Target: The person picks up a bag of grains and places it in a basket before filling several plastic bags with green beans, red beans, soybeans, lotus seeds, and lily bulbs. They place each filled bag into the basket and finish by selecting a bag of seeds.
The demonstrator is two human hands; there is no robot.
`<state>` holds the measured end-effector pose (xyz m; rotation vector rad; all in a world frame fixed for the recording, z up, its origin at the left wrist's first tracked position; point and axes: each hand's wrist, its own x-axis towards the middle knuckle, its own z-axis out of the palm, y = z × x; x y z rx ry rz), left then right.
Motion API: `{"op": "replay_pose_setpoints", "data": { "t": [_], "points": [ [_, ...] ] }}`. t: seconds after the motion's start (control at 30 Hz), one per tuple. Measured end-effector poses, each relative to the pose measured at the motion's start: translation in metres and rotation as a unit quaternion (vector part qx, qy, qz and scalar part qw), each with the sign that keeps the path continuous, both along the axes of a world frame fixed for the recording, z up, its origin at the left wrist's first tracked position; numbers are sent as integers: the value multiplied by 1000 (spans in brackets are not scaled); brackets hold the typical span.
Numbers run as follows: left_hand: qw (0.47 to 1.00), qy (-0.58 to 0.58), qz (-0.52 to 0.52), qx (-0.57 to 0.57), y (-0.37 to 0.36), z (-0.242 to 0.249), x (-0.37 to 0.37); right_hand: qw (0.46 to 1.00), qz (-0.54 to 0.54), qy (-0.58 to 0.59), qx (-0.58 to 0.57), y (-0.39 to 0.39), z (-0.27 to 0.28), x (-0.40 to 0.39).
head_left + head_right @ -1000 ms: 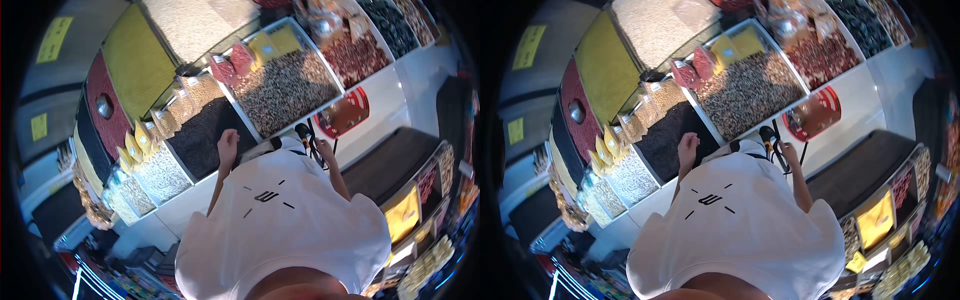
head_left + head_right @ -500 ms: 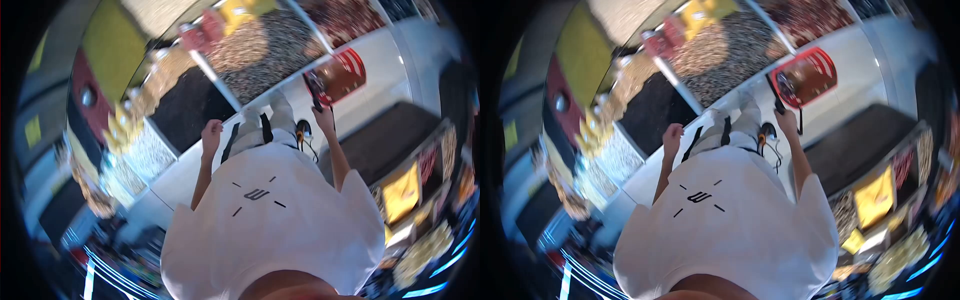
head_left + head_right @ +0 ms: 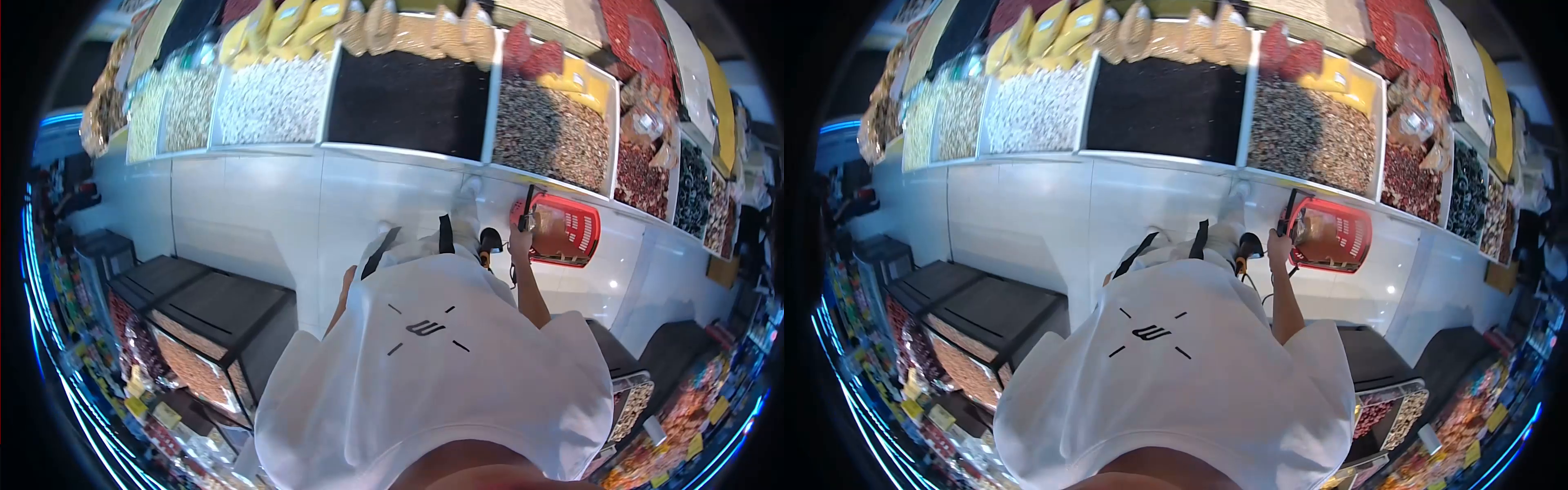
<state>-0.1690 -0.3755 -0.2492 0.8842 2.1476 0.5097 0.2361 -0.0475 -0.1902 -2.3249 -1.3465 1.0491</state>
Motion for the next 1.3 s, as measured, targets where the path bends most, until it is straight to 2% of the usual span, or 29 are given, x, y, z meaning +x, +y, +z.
{"op": "replay_pose_setpoints", "data": {
  "t": [0.03, 0.13, 0.17, 0.27, 0.33, 0.37, 0.4, 0.47, 0.5, 0.53, 0.57, 0.6, 0.67, 0.73, 0.83, 1.07, 1.2, 1.23, 1.3],
  "points": [
    [1000, -7, 26, 1, -21, -6, -1, 998, -16, -21, -59, -1, 6, -8],
    [994, -41, 101, -8, -79, -9, 19, 999, -20, -42, 2, -7, -90, 25],
    [992, -46, 120, -10, -93, -11, 17, 995, -64, -23, -72, -12, -44, -2],
    [990, -42, 136, -11, -111, 10, -28, 997, -10, -79, -13, -34, -18, -25],
    [995, -42, 91, 10, -95, 21, -77, 997, -32, -71, -19, -50, 2, -47],
    [997, -48, 59, 15, -86, 23, -96, 996, 10, -85, -12, -57, 4, -54],
    [998, -56, 24, 18, -74, 27, -113, 994, 49, -101, -8, -65, 2, -57],
    [996, -71, -50, 15, -53, 38, -144, 990, 51, -129, -14, -75, -23, -75],
    [993, -77, -89, 9, -45, 45, -162, 994, 42, -67, 72, -84, -22, -96],
    [988, -81, -129, 0, -38, 53, -181, 994, 66, -90, 19, -90, -37, -107],
    [982, -85, -166, -11, -29, 61, -200, 993, 79, -79, 25, -96, -57, -121],
    [976, -89, -199, -23, -20, 64, -218, 990, 77, -121, -10, -96, -37, -152],
    [962, -94, -253, -43, -3, 71, -250, 994, 57, -69, -62, -95, -23, -196],
    [952, -91, -284, -70, -4, 86, -286, 998, 23, -45, -49, -101, -14, -235],
    [942, -73, -320, -66, 32, 96, -338, 998, -3, -7, -65, -99, 4, -280],
    [908, -94, -407, -40, 76, 67, -401, 994, -6, 25, -104, -110, 35, -342],
    [884, -119, -452, -24, 82, 46, -426, 996, -49, 44, -66, -137, 37, -389],
    [880, -129, -456, -18, 79, 38, -428, 999, -27, 30, -16, -146, 26, -400],
    [884, -144, -444, 4, 68, 23, -428, 999, -34, 13, -12, -169, 8, -420]
  ]
}}
